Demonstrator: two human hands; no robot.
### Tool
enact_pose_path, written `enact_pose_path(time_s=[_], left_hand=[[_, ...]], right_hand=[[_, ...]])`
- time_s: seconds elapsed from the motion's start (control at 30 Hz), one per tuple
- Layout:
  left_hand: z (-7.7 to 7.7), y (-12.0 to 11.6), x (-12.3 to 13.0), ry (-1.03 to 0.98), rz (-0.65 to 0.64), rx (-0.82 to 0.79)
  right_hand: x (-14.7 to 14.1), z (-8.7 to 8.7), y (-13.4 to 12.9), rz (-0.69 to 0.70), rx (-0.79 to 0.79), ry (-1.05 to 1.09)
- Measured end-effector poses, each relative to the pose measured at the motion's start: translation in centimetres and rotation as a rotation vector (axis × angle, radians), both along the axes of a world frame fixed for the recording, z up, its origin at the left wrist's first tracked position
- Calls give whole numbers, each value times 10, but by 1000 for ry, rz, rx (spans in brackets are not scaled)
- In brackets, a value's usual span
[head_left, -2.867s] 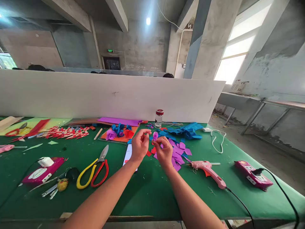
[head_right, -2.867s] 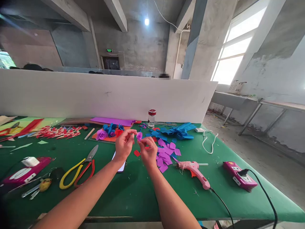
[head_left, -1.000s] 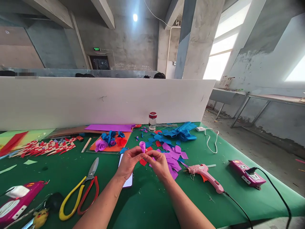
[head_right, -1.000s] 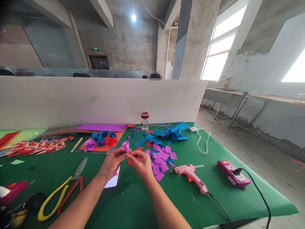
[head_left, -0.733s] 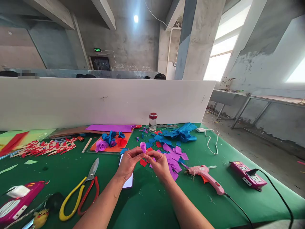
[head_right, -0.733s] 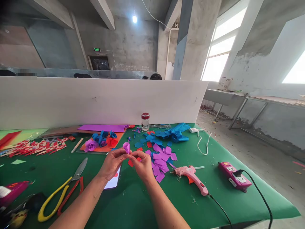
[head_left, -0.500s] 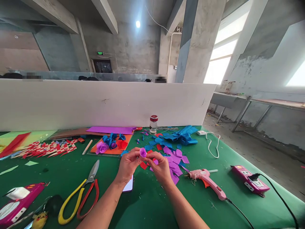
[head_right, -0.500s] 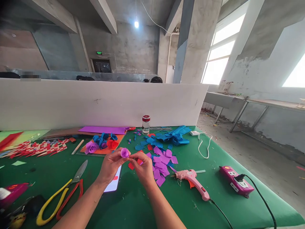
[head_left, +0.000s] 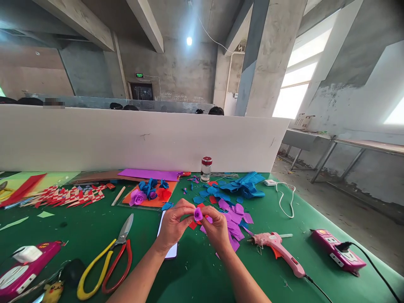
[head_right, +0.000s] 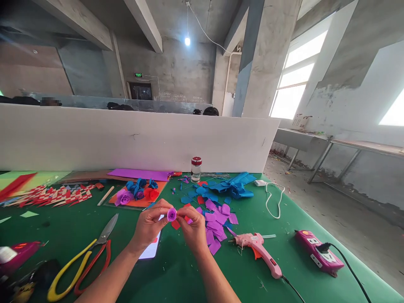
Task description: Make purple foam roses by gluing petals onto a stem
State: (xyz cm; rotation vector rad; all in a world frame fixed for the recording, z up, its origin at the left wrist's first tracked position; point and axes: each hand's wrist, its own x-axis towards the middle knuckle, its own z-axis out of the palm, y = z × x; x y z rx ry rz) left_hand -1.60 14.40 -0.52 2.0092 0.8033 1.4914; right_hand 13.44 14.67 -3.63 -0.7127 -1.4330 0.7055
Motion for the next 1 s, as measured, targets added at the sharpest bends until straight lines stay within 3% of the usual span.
enact_pose_path(time_s=[0.4,0.6,0.73,1.0], left_hand=[[-2,2,0,-58,-15,-51],[-9,5,7,-320,13,-311],[-18,12,9,-483,-9,-472],[-15,11,10,-486,-55,-526]], right_hand=[[-1,0,1,16,2,0],[-2,1,0,27,-159,6],[-1,-1,3,114,-244,52],[-3,-5,4,258,-356,220]])
